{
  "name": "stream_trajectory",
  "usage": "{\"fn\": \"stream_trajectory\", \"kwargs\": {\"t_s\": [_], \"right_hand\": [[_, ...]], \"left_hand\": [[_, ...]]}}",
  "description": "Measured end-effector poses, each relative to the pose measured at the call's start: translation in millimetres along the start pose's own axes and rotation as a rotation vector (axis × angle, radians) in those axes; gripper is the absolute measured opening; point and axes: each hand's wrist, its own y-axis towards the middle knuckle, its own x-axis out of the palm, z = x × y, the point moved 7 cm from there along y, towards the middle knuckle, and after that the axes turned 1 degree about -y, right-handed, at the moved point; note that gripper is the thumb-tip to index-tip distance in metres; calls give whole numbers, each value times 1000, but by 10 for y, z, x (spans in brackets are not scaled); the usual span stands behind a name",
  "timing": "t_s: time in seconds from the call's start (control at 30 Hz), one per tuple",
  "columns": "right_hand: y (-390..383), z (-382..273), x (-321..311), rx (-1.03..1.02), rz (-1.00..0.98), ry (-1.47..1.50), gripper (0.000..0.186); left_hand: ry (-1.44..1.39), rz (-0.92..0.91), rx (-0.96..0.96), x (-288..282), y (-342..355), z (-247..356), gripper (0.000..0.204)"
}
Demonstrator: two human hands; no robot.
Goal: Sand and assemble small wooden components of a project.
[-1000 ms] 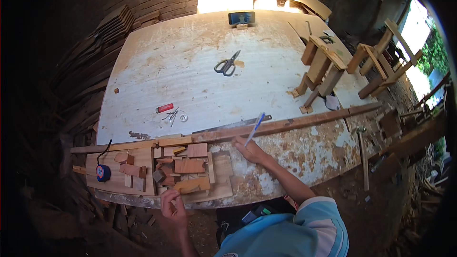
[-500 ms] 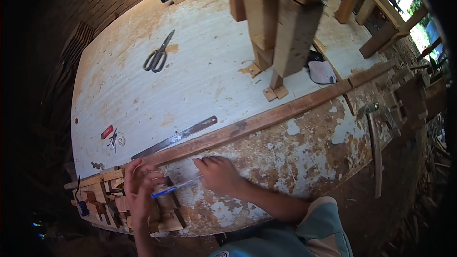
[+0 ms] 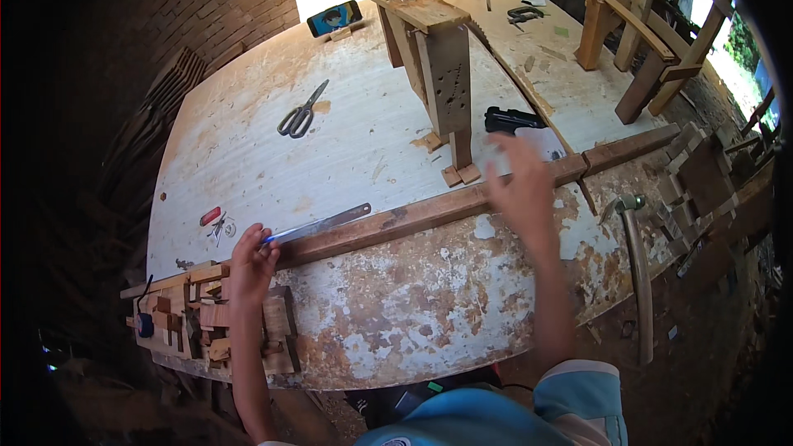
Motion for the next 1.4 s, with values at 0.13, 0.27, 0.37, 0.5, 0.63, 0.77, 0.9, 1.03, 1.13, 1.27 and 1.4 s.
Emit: {"fn": "stream_trajectory", "kwargs": {"t_s": [0.13, 0.27, 0.37, 0.5, 0.63, 0.77, 0.9, 1.03, 1.13, 1.27, 1.4], "right_hand": [[141, 1188, -5, 439, 94, -737, 43], [10, 1344, 156, 328, 157, -689, 37], [13, 1230, 92, 233, 131, -609, 32], [70, 1226, 78, 295, 37, -554, 24], [78, 1249, 94, 336, 60, -543, 29], [110, 1288, 85, 399, 28, -553, 44], [116, 1329, 48, 432, 75, -496, 53], [94, 1374, 86, 432, 39, -578, 60], [83, 1342, 92, 378, 47, -554, 62], [108, 1292, 42, 434, 16, -518, 68], [195, 1388, 53, 578, -186, -461, 74]], "left_hand": [[383, 6, -7, 112, 374, -86, 20], [682, -108, 77, 215, 583, -26, 22], [1056, -213, -57, 224, 916, -54, 29], [1466, -212, -214, 238, 1421, -16, 39], [1905, -122, 562, 968, 1290, 228, 55], [1277, -523, 900, 2066, 863, 453, 83], [517, -791, 819, 2721, 543, 522, 74], [607, -739, 653, 2886, 277, 185, 60], [510, -653, 683, 2928, 234, 17, 56], [297, -588, 500, 2933, 494, 3, 46], [416, -529, 526, 2965, 542, -124, 46]]}}
